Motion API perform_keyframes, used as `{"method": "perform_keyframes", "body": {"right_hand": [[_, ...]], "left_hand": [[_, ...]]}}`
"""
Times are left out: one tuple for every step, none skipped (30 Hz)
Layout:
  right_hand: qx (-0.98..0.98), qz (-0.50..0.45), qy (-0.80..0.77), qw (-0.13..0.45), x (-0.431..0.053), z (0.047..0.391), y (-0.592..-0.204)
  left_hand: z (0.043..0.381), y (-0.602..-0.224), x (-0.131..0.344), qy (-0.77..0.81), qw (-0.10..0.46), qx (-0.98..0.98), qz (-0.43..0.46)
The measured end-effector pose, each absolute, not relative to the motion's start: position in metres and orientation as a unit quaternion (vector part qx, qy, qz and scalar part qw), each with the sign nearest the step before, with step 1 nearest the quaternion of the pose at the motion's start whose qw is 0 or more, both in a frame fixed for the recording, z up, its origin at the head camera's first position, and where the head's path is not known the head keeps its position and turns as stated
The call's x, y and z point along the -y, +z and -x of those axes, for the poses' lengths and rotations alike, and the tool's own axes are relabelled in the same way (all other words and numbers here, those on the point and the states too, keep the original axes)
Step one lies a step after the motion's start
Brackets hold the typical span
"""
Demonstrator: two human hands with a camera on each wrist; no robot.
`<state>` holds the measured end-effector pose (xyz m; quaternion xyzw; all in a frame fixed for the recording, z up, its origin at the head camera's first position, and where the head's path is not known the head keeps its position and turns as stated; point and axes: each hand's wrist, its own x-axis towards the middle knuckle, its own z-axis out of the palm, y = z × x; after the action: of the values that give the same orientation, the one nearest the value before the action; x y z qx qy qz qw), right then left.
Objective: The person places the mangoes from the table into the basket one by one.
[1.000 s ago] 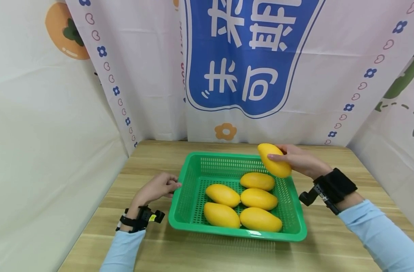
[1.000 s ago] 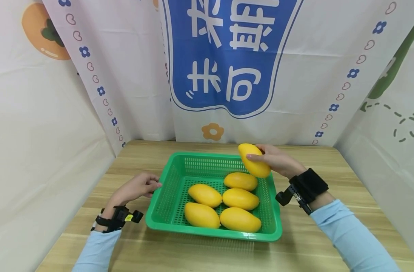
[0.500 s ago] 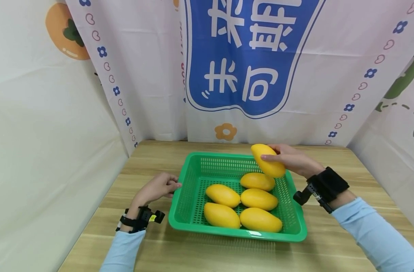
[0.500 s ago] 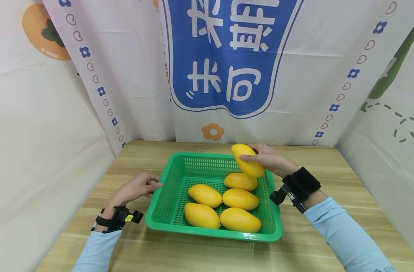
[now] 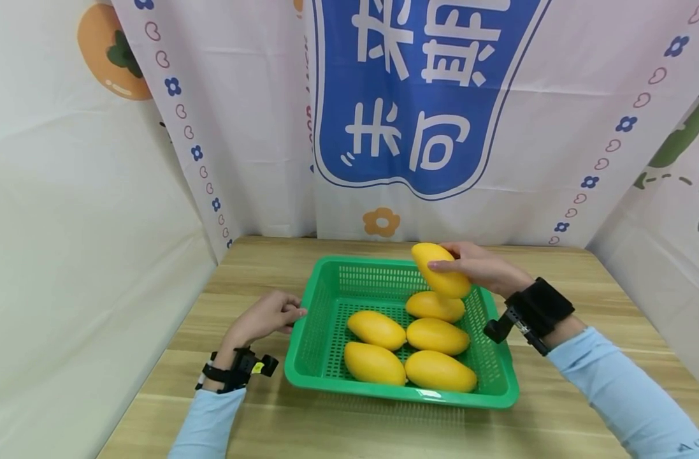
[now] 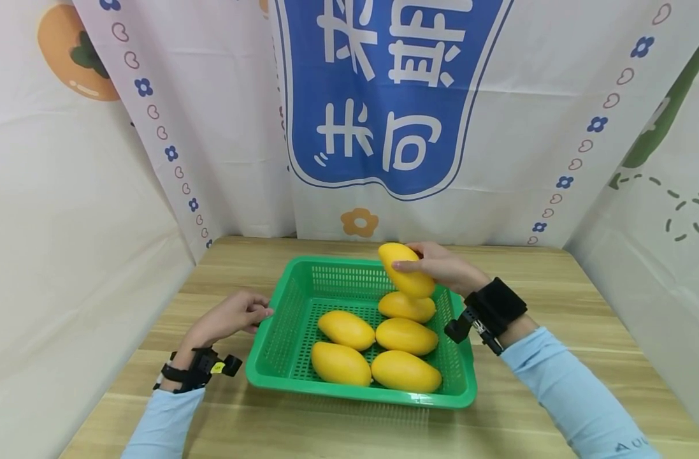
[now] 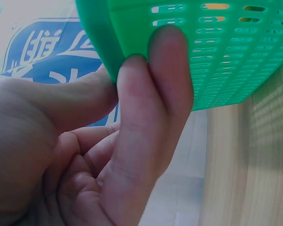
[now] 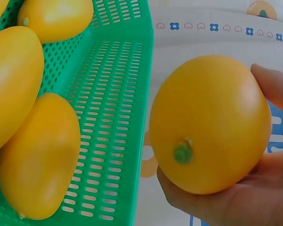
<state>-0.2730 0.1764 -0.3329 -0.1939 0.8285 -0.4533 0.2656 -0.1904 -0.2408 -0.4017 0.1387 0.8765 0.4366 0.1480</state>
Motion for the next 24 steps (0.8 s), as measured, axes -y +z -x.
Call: {"method": "perform_keyframes", "body": {"right_hand": [[-0.829,0.194,-0.453,0.266,-0.176,0.273,-0.333],[-0.828,0.195,-0.453,0.266,-0.175,0.273,-0.334],[-0.827,0.196,-0.454,0.266,-0.174,0.274,-0.334],[-0.825,0.198,-0.457,0.267,-0.173,0.274,-0.334],[-0.824,0.199,-0.458,0.267,-0.172,0.274,-0.334],[-0.824,0.201,-0.458,0.267,-0.171,0.274,-0.334],[-0.822,0.202,-0.46,0.268,-0.169,0.274,-0.334],[-0.821,0.202,-0.461,0.269,-0.168,0.274,-0.335],[-0.821,0.203,-0.461,0.269,-0.167,0.274,-0.335],[-0.821,0.204,-0.461,0.269,-0.166,0.275,-0.335],[-0.821,0.206,-0.46,0.27,-0.165,0.275,-0.336],[-0.82,0.207,-0.459,0.271,-0.163,0.275,-0.336],[-0.82,0.206,-0.461,0.271,-0.162,0.275,-0.336],[-0.819,0.207,-0.461,0.272,-0.16,0.276,-0.337],[-0.819,0.209,-0.46,0.272,-0.159,0.276,-0.337],[-0.818,0.211,-0.46,0.273,-0.158,0.277,-0.338],[-0.817,0.212,-0.46,0.274,-0.156,0.277,-0.338],[-0.818,0.212,-0.459,0.274,-0.155,0.277,-0.339],[-0.818,0.213,-0.458,0.274,-0.154,0.278,-0.339],[-0.819,0.212,-0.457,0.275,-0.152,0.278,-0.339],[-0.819,0.21,-0.457,0.276,-0.151,0.278,-0.339],[-0.819,0.211,-0.457,0.277,-0.15,0.278,-0.34],[-0.818,0.21,-0.458,0.279,-0.149,0.279,-0.34],[-0.817,0.21,-0.458,0.279,-0.148,0.279,-0.34]], "left_hand": [[0.19,-0.402,0.241,0.436,0.148,-0.877,-0.138],[0.19,-0.402,0.241,0.436,0.148,-0.877,-0.138],[0.19,-0.402,0.24,0.437,0.148,-0.876,-0.139],[0.19,-0.402,0.24,0.438,0.148,-0.876,-0.139],[0.19,-0.402,0.24,0.439,0.149,-0.875,-0.138],[0.19,-0.402,0.24,0.439,0.15,-0.875,-0.137],[0.19,-0.402,0.24,0.439,0.15,-0.875,-0.136],[0.19,-0.402,0.24,0.44,0.15,-0.875,-0.136],[0.191,-0.402,0.24,0.44,0.151,-0.875,-0.135],[0.19,-0.403,0.24,0.44,0.151,-0.875,-0.134],[0.191,-0.403,0.24,0.441,0.152,-0.875,-0.133],[0.19,-0.402,0.24,0.441,0.152,-0.874,-0.133],[0.19,-0.402,0.24,0.442,0.152,-0.874,-0.133],[0.19,-0.402,0.24,0.442,0.152,-0.874,-0.133],[0.19,-0.402,0.24,0.442,0.153,-0.874,-0.132],[0.19,-0.402,0.24,0.442,0.153,-0.874,-0.132],[0.19,-0.402,0.24,0.442,0.153,-0.874,-0.131],[0.19,-0.402,0.24,0.441,0.152,-0.875,-0.13],[0.19,-0.402,0.24,0.44,0.152,-0.875,-0.129],[0.19,-0.402,0.24,0.441,0.152,-0.875,-0.127],[0.19,-0.402,0.24,0.442,0.152,-0.875,-0.127],[0.19,-0.402,0.24,0.442,0.152,-0.875,-0.127],[0.19,-0.402,0.24,0.441,0.152,-0.875,-0.127],[0.19,-0.402,0.24,0.441,0.152,-0.875,-0.128]]}}
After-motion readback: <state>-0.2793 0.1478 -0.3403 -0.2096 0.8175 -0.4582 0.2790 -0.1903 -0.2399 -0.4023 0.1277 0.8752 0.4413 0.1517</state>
